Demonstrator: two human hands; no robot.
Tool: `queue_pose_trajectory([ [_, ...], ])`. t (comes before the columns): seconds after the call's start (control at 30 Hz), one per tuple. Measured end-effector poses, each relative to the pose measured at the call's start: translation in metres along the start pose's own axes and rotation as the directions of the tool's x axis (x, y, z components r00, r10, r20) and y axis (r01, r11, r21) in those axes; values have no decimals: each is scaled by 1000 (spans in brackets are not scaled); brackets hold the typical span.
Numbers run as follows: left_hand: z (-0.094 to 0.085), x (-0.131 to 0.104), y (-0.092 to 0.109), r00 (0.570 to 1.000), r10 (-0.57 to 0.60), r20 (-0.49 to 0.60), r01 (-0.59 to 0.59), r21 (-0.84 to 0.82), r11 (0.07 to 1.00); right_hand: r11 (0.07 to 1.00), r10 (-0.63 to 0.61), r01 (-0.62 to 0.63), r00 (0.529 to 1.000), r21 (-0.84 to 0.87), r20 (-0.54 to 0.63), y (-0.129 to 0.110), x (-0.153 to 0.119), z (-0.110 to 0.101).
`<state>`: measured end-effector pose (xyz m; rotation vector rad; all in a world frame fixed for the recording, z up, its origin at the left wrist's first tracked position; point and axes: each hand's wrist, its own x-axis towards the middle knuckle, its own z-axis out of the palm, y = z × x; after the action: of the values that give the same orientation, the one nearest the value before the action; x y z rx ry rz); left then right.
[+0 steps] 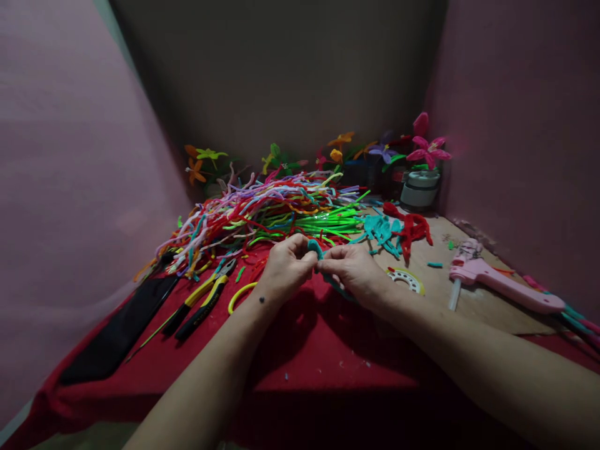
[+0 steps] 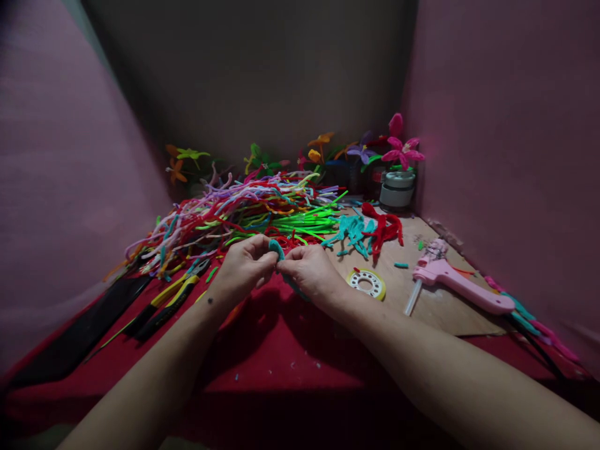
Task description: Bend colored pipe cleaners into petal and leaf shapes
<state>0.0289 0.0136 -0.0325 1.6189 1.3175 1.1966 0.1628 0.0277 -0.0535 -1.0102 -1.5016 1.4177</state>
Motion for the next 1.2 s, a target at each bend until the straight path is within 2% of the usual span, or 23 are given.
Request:
queue_pose_trajectory([
  [0.07, -2, 0, 1, 1000, -20, 20, 21, -40, 999, 1000, 7, -7, 1000, 13, 9, 0, 0, -1],
  [0.23, -14, 1, 2, 984, -97, 153, 122, -166, 979, 998, 17, -18, 999, 56, 30, -1, -2, 1],
  [0.43, -18, 2, 1, 980, -113, 165, 148, -213, 966, 996, 63, -65, 997, 57, 34, -4, -4, 3],
  [0.53, -13, 2, 0, 989, -116, 97, 133, -198, 971, 996, 66, -68, 997, 58, 32, -7, -5, 4],
  [0.6, -8, 1, -1, 996, -84, -13, 81, -128, 988, 996, 75, -77, 997, 55, 25, -8, -6, 6],
  [0.67, -4, 0, -3, 989, 26, -143, -23, 22, 999, 994, 92, -93, 995, 63, 26, -8, -6, 7],
  [0.73, -1, -1, -4, 962, 152, -226, -115, 171, 979, 991, 95, -98, 995, 95, 37, -7, -7, 7],
  [0.8, -1, -1, -4, 955, 167, -246, -125, 180, 976, 986, 87, -93, 995, 135, 51, -5, -7, 7],
  [0.87, -2, 0, -1, 973, 56, -225, -47, 45, 998, 985, 73, -82, 995, 150, 65, -3, -6, 5],
  [0.97, -5, 1, 3, 985, -107, -133, 86, -155, 984, 988, 71, -81, 994, 133, 78, -3, -5, 2],
  [1.1, -10, 5, 2, 982, -189, 28, 188, -313, 931, 982, 90, -99, 994, 164, 59, -3, -2, -1],
  [1.2, -13, 6, -1, 969, -223, 104, 246, -343, 907, 962, 81, -85, 996, 260, 26, -1, 1, -4],
])
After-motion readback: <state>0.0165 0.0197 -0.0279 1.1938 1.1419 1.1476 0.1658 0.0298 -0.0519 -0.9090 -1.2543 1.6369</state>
